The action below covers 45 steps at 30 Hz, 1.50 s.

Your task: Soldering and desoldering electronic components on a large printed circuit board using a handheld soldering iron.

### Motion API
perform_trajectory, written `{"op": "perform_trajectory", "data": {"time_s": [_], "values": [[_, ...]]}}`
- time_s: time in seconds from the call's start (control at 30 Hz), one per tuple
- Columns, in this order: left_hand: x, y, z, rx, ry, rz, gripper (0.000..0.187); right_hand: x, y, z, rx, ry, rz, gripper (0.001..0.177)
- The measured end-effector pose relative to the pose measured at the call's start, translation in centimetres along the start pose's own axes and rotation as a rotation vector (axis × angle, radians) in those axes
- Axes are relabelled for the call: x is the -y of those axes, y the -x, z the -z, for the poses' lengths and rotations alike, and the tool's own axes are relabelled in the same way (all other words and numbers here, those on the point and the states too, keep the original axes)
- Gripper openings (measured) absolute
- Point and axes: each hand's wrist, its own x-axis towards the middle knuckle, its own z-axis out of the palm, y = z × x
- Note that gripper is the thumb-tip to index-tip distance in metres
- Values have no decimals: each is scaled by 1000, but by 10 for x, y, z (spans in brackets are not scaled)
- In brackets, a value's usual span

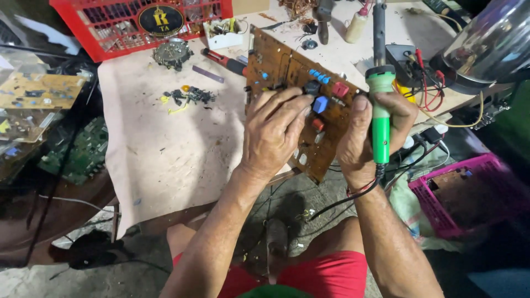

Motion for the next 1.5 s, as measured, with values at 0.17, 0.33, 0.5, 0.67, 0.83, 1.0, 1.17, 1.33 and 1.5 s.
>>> {"op": "perform_trajectory", "data": {"time_s": [0.17,0.33,0.5,0.67,0.83,1.0,1.17,1.33,1.5], "values": [[-5,10,-4,-54,-37,-31,12,2,1,4,-18,66,9,19],[-13,13,-4,-97,-38,-80,8,5,6,10,-14,54,15,19],[-18,15,-2,-131,-26,-88,7,-14,23,14,-2,0,41,19],[-25,24,4,-147,54,146,15,-11,29,11,-31,-102,49,19],[-36,21,6,-146,126,360,22,-1,31,1,-54,-96,53,19],[-33,20,7,-118,206,544,27,4,39,4,-50,-21,62,21],[-19,30,0,-140,362,666,26,7,42,0,-111,-21,110,22],[-33,25,21,-86,328,609,31,1,53,5,-79,-12,213,24],[-38,25,60,69,200,592,32,20,75,7,-15,-33,210,24]]}}
